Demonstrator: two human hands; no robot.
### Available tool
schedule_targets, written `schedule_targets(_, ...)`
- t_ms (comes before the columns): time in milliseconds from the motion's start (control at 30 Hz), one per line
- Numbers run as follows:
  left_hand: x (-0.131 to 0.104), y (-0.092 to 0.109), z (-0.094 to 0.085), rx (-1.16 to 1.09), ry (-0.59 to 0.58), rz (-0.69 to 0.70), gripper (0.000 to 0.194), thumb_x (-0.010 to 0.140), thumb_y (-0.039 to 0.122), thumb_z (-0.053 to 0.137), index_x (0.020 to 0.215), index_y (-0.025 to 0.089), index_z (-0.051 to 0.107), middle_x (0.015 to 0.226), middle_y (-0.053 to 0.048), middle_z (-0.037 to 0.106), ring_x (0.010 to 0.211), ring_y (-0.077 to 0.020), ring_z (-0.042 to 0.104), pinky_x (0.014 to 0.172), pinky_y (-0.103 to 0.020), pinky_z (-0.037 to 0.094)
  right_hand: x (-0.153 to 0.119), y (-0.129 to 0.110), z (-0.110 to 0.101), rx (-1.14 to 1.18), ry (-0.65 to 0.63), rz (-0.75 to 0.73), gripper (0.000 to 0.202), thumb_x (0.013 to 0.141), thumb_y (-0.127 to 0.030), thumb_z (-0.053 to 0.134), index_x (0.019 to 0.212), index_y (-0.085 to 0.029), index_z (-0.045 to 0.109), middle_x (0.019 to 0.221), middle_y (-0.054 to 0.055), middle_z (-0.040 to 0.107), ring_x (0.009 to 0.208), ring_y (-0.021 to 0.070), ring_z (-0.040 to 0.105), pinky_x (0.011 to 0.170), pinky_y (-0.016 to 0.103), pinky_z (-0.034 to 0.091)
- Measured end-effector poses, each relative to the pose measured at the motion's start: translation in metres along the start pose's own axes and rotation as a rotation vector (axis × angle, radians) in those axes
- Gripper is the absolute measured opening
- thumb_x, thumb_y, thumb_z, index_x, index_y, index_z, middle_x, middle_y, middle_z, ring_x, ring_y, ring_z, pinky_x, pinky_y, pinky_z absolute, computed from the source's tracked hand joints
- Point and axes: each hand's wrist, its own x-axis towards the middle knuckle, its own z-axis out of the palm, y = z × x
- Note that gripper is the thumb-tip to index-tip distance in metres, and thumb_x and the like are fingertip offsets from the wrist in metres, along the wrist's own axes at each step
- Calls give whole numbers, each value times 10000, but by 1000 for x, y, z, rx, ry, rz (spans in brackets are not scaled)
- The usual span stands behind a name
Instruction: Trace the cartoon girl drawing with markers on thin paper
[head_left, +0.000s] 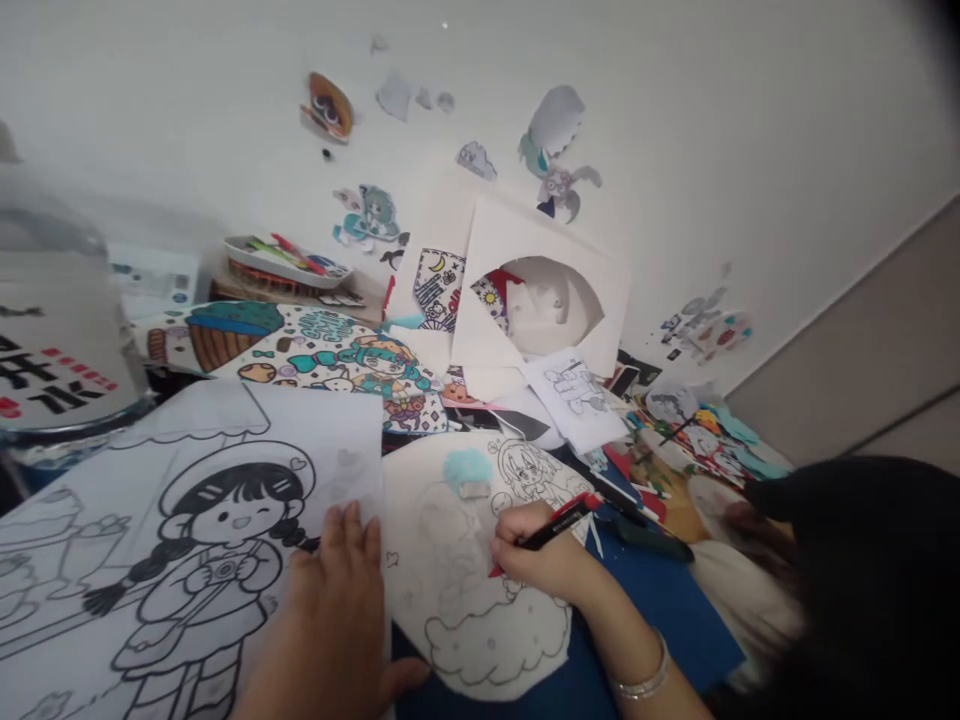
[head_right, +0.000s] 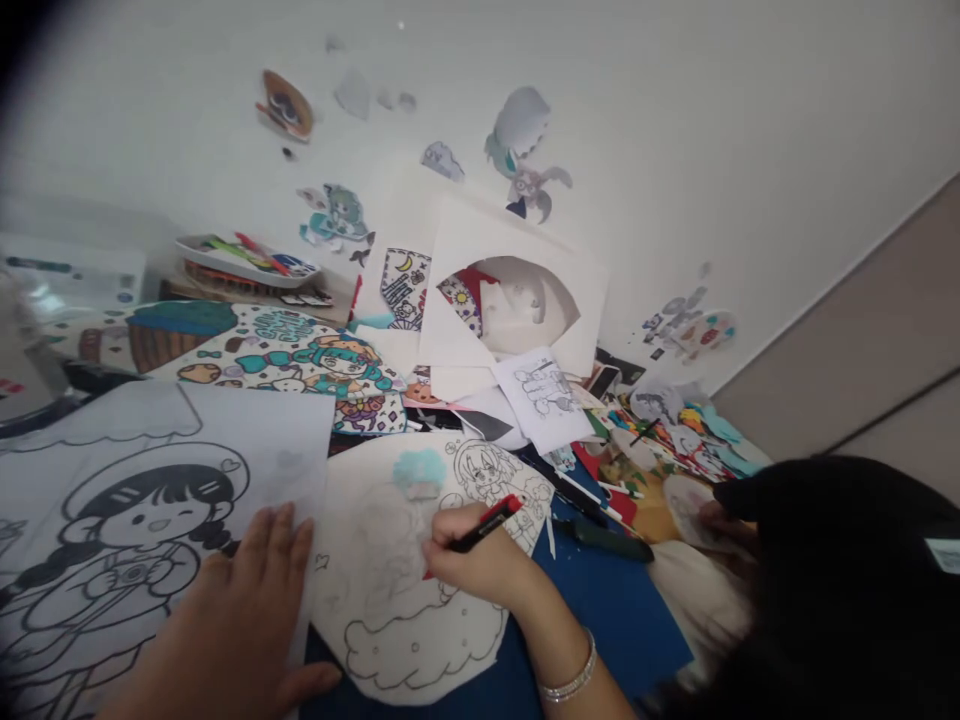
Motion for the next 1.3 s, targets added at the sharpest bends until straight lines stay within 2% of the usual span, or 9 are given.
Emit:
schedule_targets(67, -1, -1, -1, 3, 40, 25, 926, 616, 610, 694, 1198, -76, 476, 1264, -385, 411, 1183, -467, 491, 836, -500, 483, 0, 0, 0, 15, 3, 5, 310, 720, -105, 524, 489, -192, 337, 482, -71, 369, 454, 70, 340, 428, 188, 257)
schedule_targets(233, -1, -3, -5, 5, 36, 32, 946, 584, 620, 712, 1187, -73, 487, 1256, -391, 403, 1164, -460, 510, 839, -507, 489, -1, -2, -2, 53, -13, 33, 298, 727, -123, 560, 495, -190, 385, 495, -64, 427, 454, 72, 391, 422, 180, 291)
schedule_targets(567, 0, -3, -3, 31, 68, 55, 1018, 547, 697, 680, 1169, -88, 495, 1231, -396, 418, 1130, -456, 539, 785, -482, 506, 0, -4, -4, 32, -41, 33, 289, 711, -140, 553, 489, -188, 375, 490, -68, 397, 451, 66, 376, 417, 171, 280)
schedule_targets(733, 0, -3, 6, 50, 112, 52, 1022, 536, 701, 683, 1164, -85, 504, 1228, -394, 429, 1125, -459, 541, 792, -490, 504, -3, -5, -1, 42, -21, 22, 300, 709, -140, 553, 486, -190, 358, 486, -70, 388, 450, 66, 364, 415, 175, 279)
schedule_targets(867, 0, -3, 13, 14, 183, 66, 1094, 476, 766, 656, 1130, -100, 521, 1197, -412, 429, 1081, -480, 560, 729, -502, 517, -5, -9, 8, 44, -52, -36, 306, 744, -211, 570, 500, -192, 385, 496, -65, 413, 446, 71, 380, 415, 188, 284)
schedule_targets(1000, 0, -1, 5, 28, 115, 35, 1045, 515, 707, 693, 1160, -92, 499, 1232, -396, 420, 1126, -465, 539, 802, -504, 494, -4, -10, 16, -115, -96, -150, 302, 760, -243, 576, 514, -193, 408, 517, -64, 421, 484, 80, 393, 448, 204, 289)
schedule_targets(1133, 1, 0, -4, 11, 73, 21, 1051, 506, 697, 708, 1170, -89, 490, 1240, -395, 415, 1146, -469, 522, 820, -510, 481, -3, -9, 19, -246, -91, -220, 327, 757, -223, 567, 504, -197, 361, 508, -69, 349, 469, 81, 333, 443, 225, 247)
schedule_targets(1300, 1, 0, -4, -20, 6, -8, 983, 560, 648, 706, 1204, -58, 475, 1280, -370, 399, 1183, -447, 504, 855, -495, 467, -3, -12, 17, -200, -116, -218, 327, 774, -235, 553, 505, -203, 370, 499, -67, 366, 469, 87, 339, 439, 226, 264)
